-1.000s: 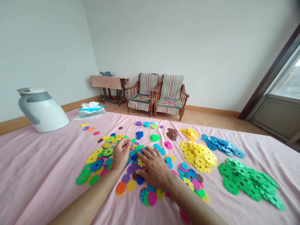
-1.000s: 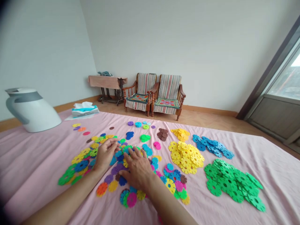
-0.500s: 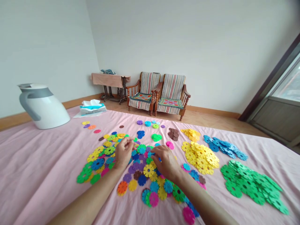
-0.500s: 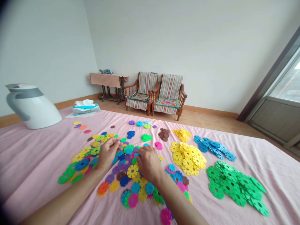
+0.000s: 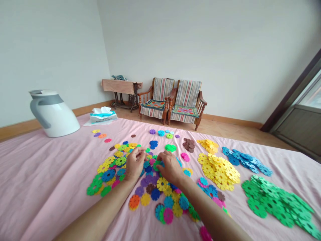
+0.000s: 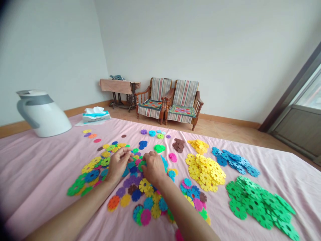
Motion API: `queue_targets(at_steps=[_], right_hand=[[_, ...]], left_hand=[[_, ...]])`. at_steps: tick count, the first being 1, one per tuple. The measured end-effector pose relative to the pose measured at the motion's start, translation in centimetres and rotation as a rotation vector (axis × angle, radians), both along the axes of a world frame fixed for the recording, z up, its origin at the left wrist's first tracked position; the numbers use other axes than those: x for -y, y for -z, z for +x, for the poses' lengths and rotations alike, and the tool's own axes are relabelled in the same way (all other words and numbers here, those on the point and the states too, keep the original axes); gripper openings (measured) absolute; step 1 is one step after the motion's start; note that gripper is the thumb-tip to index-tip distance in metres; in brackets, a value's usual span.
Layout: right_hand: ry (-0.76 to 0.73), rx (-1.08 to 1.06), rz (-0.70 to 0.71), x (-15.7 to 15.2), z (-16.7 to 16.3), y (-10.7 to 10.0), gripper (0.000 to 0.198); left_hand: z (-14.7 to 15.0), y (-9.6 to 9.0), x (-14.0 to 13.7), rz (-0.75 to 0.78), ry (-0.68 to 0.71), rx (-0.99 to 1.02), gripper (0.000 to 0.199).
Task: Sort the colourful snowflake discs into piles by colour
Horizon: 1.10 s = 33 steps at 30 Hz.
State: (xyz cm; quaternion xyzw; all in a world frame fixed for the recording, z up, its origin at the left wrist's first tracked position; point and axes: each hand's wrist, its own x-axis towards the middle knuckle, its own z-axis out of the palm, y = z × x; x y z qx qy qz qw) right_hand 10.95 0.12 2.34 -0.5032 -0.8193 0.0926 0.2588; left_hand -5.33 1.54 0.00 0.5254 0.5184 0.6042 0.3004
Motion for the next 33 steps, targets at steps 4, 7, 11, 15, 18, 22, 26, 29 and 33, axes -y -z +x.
queue_targets(at_steps=[4, 7, 11, 15, 18, 22, 26, 29, 33], right_hand=[[0.010, -0.094, -0.029, 1.8, 2.0, -0.4, 0.006], [0.066, -0.252, -0.031, 3.3, 4.2, -0.9, 0.006], [0.280, -0.365, 0.016, 4.5, 9.4, -1.3, 0.012], [0.551, -0.321, 0.089, 5.4, 17.2, -1.2, 0.023], [0.898, -0.169, 0.118, 6.7, 23.2, -1.1, 0.029], [1.245, -0.050, 0.061, 8.9, 29.4, -0.2, 0.035], [1.399, -0.030, -0.048, 10.4, 32.6, 1.1, 0.038], [1.463, 0.020, -0.107, 10.9, 33.3, 1.5, 0.039], [1.397, -0.009, 0.069, 10.2, 31.9, 0.9, 0.039]], left_hand=[[0.0, 0.1, -0.1, 0.000, 0.004, -0.003, 0.019], [0.0, 0.1, -0.2, -0.002, 0.009, -0.002, 0.020], [0.0, 0.1, -0.3, -0.009, 0.019, 0.002, 0.024], [0.0, 0.2, -0.6, -0.015, 0.023, 0.001, 0.027], [-0.1, 0.3, -0.7, -0.021, 0.028, -0.004, 0.028], [-0.1, 0.3, -0.7, -0.028, 0.025, -0.015, 0.028], [-0.1, 0.4, -0.8, -0.035, 0.018, -0.028, 0.025], [-0.2, 0.4, -0.9, -0.038, 0.025, -0.019, 0.025], [-0.1, 0.4, -0.9, -0.034, 0.025, -0.018, 0.025]])
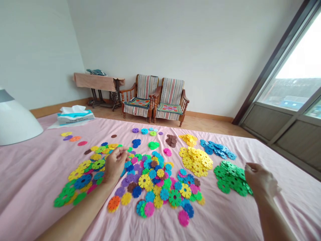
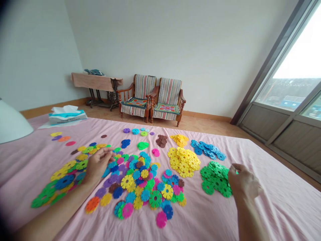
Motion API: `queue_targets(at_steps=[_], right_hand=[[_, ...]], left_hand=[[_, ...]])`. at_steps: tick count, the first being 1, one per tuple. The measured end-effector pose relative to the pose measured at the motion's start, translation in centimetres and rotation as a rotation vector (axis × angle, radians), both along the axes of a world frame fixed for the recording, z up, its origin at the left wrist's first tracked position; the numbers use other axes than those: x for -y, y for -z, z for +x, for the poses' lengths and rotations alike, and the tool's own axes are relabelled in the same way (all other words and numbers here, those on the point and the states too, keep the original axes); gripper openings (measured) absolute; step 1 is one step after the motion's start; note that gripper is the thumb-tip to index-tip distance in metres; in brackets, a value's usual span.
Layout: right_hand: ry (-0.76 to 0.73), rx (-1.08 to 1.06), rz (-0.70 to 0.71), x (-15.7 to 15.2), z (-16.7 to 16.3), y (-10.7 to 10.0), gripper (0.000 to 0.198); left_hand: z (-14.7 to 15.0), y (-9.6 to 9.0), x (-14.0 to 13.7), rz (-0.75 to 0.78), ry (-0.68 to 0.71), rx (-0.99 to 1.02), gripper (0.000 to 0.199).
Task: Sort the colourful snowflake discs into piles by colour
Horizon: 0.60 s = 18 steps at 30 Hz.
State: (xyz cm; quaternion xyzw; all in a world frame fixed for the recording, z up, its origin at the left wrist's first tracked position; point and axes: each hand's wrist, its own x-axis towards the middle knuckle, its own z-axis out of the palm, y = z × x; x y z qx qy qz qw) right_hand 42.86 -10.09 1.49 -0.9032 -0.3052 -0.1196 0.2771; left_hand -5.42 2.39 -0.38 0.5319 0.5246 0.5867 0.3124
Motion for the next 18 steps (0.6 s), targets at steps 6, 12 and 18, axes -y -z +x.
queue_targets(at_steps=[6, 12, 18], right_hand=[[-0.553, 0.013, 0.201, -4.2, -9.4, -0.8, 0.032], [-1.088, -0.031, 0.100, -7.4, -22.5, -0.7, 0.021], [-1.240, 0.041, -0.133, -10.3, -30.6, -1.3, 0.028]], left_hand=[[0.3, -0.2, 0.4, 0.019, -0.004, 0.027, 0.024], [0.1, 0.1, 0.3, 0.032, -0.027, 0.022, 0.021], [-0.1, 0.3, 0.3, 0.032, -0.031, 0.023, 0.022]])
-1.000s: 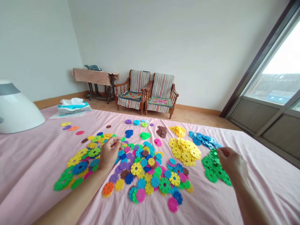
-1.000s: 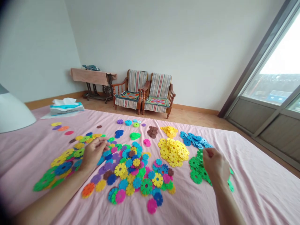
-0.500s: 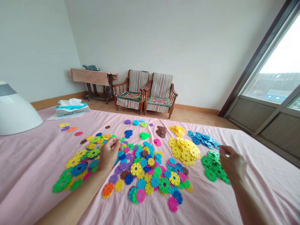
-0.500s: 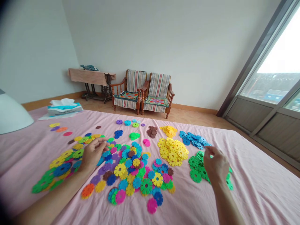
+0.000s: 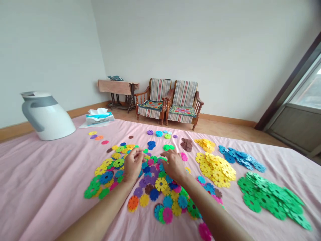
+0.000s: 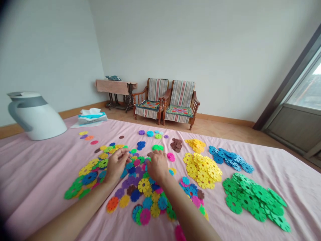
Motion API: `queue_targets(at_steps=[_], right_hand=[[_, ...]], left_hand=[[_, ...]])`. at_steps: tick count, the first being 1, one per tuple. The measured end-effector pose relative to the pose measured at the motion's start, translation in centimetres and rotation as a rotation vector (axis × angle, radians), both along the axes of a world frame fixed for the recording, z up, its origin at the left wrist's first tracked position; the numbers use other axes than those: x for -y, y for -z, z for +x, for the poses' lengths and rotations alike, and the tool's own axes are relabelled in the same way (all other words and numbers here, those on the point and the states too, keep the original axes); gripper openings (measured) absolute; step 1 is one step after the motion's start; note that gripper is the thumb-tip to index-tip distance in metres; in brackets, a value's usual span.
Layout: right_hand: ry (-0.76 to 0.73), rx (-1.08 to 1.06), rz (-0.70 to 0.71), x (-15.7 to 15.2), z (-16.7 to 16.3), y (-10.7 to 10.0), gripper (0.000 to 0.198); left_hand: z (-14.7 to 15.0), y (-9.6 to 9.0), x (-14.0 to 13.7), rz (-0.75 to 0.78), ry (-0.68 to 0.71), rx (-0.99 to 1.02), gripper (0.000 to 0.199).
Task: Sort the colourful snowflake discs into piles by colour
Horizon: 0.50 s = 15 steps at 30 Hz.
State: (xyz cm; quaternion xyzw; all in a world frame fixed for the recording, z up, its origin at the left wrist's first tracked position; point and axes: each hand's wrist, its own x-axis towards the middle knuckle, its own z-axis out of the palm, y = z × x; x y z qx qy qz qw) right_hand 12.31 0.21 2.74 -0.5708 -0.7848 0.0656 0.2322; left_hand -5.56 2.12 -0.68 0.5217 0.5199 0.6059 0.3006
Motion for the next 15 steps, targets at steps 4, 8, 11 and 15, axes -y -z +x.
queue_targets(at_steps=[4, 8, 11, 15], right_hand=[[-0.052, 0.033, -0.040, -1.9, -2.5, 0.4, 0.035], [-0.061, 0.035, -0.065, -2.4, -3.3, 0.8, 0.029], [-0.031, -0.010, -0.055, -2.0, -3.1, 0.8, 0.022], [0.009, -0.111, -0.038, -0.7, -1.6, 0.1, 0.011]], left_hand=[[0.0, -0.1, 0.1, 0.000, 0.005, -0.008, 0.022], [0.1, -0.3, 0.1, 0.001, 0.005, -0.014, 0.021], [0.1, -0.3, 0.2, 0.000, 0.008, -0.015, 0.021], [0.1, -0.3, 0.2, 0.000, 0.011, -0.016, 0.019]])
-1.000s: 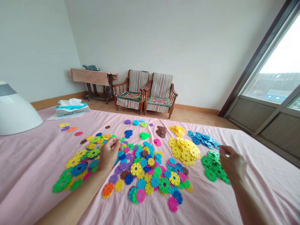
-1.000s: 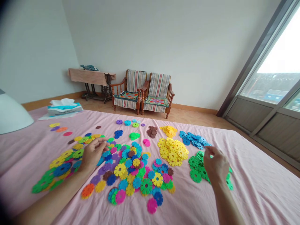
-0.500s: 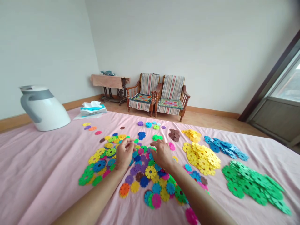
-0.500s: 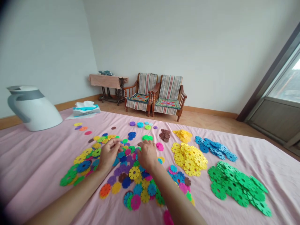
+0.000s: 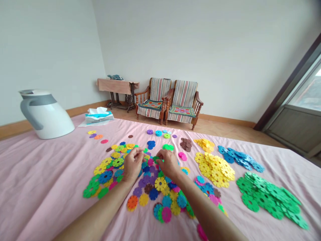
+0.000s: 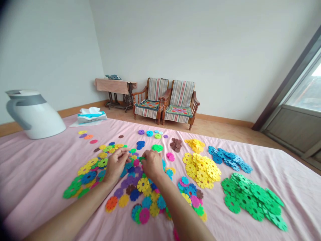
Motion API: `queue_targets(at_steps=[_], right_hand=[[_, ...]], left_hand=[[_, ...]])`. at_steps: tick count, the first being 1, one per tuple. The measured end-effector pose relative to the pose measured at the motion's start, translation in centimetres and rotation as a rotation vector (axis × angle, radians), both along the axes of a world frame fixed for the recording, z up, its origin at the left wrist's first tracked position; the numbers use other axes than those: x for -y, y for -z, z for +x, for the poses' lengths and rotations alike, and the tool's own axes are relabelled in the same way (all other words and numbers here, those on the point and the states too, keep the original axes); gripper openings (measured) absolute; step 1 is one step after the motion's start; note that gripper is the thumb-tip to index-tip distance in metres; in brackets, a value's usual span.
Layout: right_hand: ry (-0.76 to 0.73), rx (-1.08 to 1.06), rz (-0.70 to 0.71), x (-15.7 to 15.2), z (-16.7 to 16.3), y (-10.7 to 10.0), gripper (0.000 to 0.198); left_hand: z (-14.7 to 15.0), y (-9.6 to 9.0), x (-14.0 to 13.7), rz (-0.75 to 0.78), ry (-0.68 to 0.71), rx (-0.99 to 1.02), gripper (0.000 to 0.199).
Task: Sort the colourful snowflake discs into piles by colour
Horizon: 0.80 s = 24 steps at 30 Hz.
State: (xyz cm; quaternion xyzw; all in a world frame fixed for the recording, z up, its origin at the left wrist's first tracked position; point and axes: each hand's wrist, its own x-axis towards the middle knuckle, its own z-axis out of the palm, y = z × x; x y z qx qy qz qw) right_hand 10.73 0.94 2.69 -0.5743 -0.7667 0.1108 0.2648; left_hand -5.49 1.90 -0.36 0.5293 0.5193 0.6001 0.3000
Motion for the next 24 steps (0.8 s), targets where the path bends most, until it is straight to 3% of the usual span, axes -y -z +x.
queue_targets(at_steps=[4, 8, 16, 19, 24], right_hand=[[0.087, -0.120, 0.036, 1.7, 5.0, -0.7, 0.015], [0.337, -0.254, 0.148, 3.7, 13.5, -0.6, 0.020], [0.957, 0.037, 0.207, 9.8, 29.8, 0.3, 0.036], [1.151, 0.130, 0.150, 11.8, 33.4, 0.8, 0.035], [1.301, 0.115, -0.002, 13.1, 35.7, 2.0, 0.029]], left_hand=[[0.0, 0.0, -0.1, 0.002, -0.004, 0.008, 0.020], [0.1, 0.0, -0.1, 0.002, -0.001, 0.009, 0.020], [0.1, -0.2, -0.3, -0.014, 0.001, 0.016, 0.024], [0.1, -0.1, -0.4, -0.015, -0.004, 0.008, 0.024], [-0.1, 0.1, -0.6, -0.016, -0.014, -0.006, 0.023]])
